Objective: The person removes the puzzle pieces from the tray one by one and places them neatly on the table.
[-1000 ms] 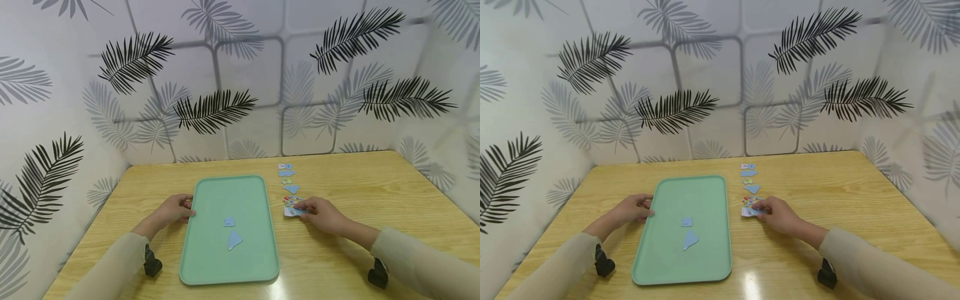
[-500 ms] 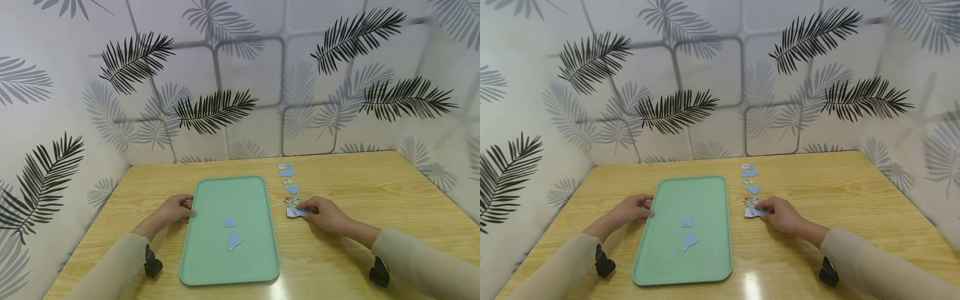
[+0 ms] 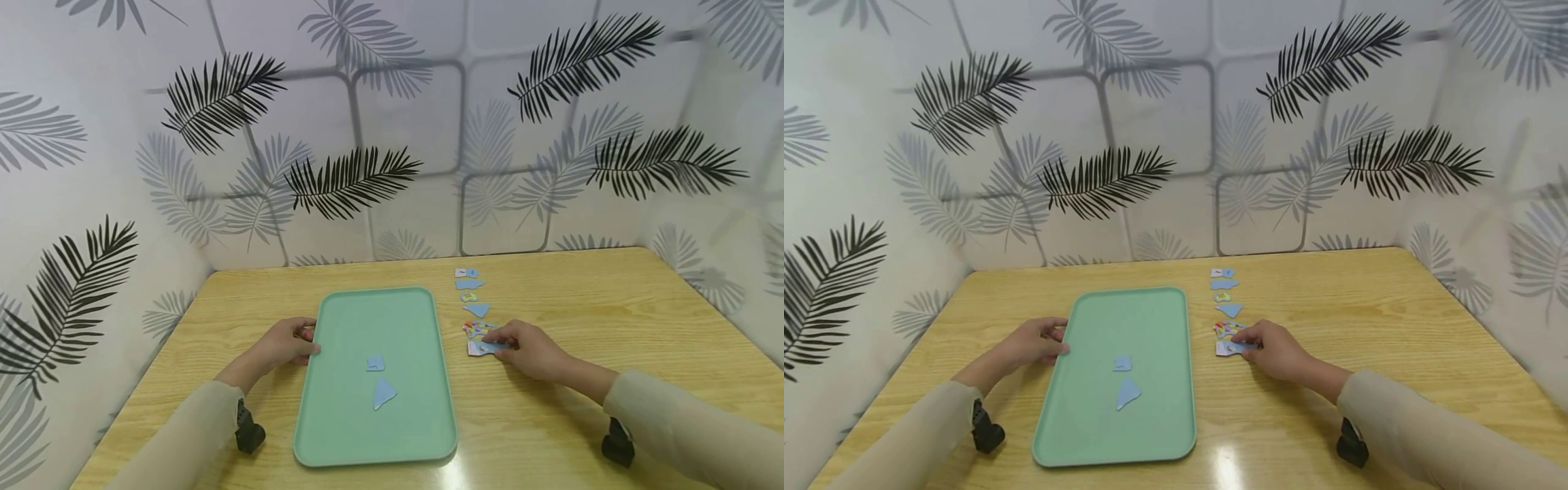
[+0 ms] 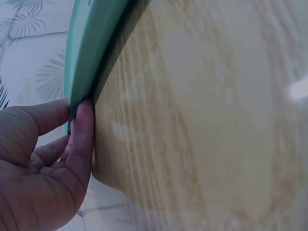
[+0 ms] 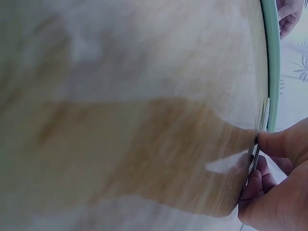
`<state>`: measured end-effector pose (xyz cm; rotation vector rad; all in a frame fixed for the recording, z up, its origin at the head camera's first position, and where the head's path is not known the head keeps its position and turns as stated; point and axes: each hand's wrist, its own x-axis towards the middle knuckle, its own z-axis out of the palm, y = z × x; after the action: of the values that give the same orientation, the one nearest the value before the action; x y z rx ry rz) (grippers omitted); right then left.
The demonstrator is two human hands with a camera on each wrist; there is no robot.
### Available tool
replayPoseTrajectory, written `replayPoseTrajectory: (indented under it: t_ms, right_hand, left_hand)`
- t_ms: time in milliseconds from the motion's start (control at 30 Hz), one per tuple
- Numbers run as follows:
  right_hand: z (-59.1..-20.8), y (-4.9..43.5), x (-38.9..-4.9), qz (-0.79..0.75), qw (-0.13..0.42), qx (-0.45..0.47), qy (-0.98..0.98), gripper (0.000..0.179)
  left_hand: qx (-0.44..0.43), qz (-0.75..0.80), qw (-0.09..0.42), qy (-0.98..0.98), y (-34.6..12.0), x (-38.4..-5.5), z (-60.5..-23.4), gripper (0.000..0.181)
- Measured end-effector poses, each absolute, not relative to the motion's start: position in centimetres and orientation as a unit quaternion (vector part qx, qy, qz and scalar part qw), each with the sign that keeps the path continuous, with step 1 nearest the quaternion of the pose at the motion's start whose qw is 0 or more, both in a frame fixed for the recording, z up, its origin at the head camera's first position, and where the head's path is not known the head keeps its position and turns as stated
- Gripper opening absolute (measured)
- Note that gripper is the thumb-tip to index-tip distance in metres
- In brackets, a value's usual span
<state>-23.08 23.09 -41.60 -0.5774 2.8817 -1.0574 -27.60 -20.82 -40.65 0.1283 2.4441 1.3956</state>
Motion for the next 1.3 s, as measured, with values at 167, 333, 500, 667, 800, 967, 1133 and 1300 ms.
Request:
replayPoseTrajectory:
  t_ms: [167,333,500,667,800,967,1133,1300]
  right_hand:
    - [-41.65,23.11,-23.15,-0.341,0.011,-0.186,0.922,0.023]
    - [-41.71,23.12,-23.21,-0.343,0.012,-0.184,0.921,0.023]
    - [-41.71,23.09,-23.20,-0.345,0.012,-0.179,0.921,0.023]
    - [-41.59,23.02,-23.11,-0.349,0.019,-0.170,0.922,0.024]
    - [-41.54,23.04,-23.04,-0.350,0.021,-0.170,0.921,0.024]
    - [-41.61,23.04,-23.17,-0.347,0.020,-0.175,0.921,0.024]
    - [-41.48,22.97,-23.22,-0.347,0.027,-0.168,0.922,0.024]
    - [-41.09,22.93,-23.12,-0.361,0.035,-0.160,0.918,0.025]
  left_hand:
    - [0.049,0.484,0.163,0.858,-20.80,-27.57,-40.44,0.058]
    - [0.047,0.481,0.162,0.860,-20.73,-27.49,-40.36,0.057]
    - [0.047,0.478,0.159,0.862,-20.64,-27.43,-40.36,0.057]
    - [0.048,0.476,0.160,0.863,-20.54,-27.34,-40.23,0.057]
    - [0.046,0.479,0.161,0.862,-20.48,-27.21,-40.09,0.057]
    - [0.049,0.479,0.161,0.862,-20.63,-27.34,-40.31,0.057]
    - [0.044,0.476,0.159,0.864,-20.76,-27.57,-40.51,0.056]
    - [0.045,0.479,0.157,0.863,-20.86,-27.79,-40.73,0.057]
